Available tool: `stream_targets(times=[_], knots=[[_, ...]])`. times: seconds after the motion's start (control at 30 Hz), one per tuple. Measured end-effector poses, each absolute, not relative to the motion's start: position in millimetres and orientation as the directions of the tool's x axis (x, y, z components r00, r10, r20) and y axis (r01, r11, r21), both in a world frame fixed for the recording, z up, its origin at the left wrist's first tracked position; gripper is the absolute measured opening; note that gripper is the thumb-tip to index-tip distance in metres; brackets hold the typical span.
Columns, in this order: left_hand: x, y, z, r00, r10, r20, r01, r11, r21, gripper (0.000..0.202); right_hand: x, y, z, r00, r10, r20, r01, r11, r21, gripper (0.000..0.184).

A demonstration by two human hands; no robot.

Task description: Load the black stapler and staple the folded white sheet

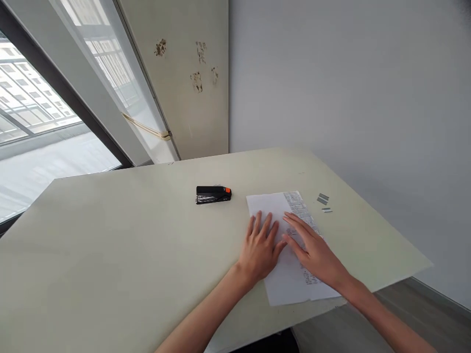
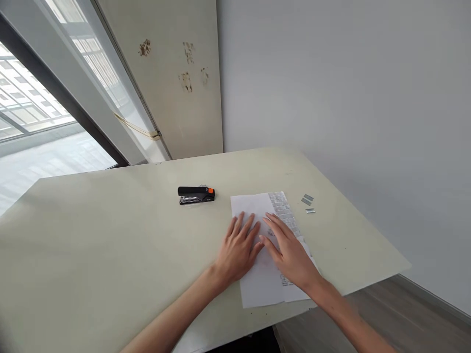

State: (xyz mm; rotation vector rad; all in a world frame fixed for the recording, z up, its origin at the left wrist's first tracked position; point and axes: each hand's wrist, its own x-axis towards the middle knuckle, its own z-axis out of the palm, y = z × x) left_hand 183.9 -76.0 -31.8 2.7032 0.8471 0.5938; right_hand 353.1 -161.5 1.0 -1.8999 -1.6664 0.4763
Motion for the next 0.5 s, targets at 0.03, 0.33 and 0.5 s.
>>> stream_targets(times=[0.03, 0.33, 0.5], knots=[[194, -73, -33, 0.749, 0.583, 0.314, 0.478, -0.804, 0.353, 0.049, 357, -171, -9, 0.209, 0.974, 0.088, 0.786, -0.114, -0.608, 0.055], [138, -4, -6, 0.602, 0.608, 0.517, 0.539, -0.788, 0.299, 0.038, 374, -181, -65, 0.221, 0.957, 0.187, 0.882, -0.114, -0.458, 0.063], [83, 53, 10, 0.478, 0.711, 0.516, 0.679, -0.671, 0.297, 0.056, 377, -179, -53, 0.244, 0.946, 0.212, 0.872, -0.118, -0.476, 0.062]])
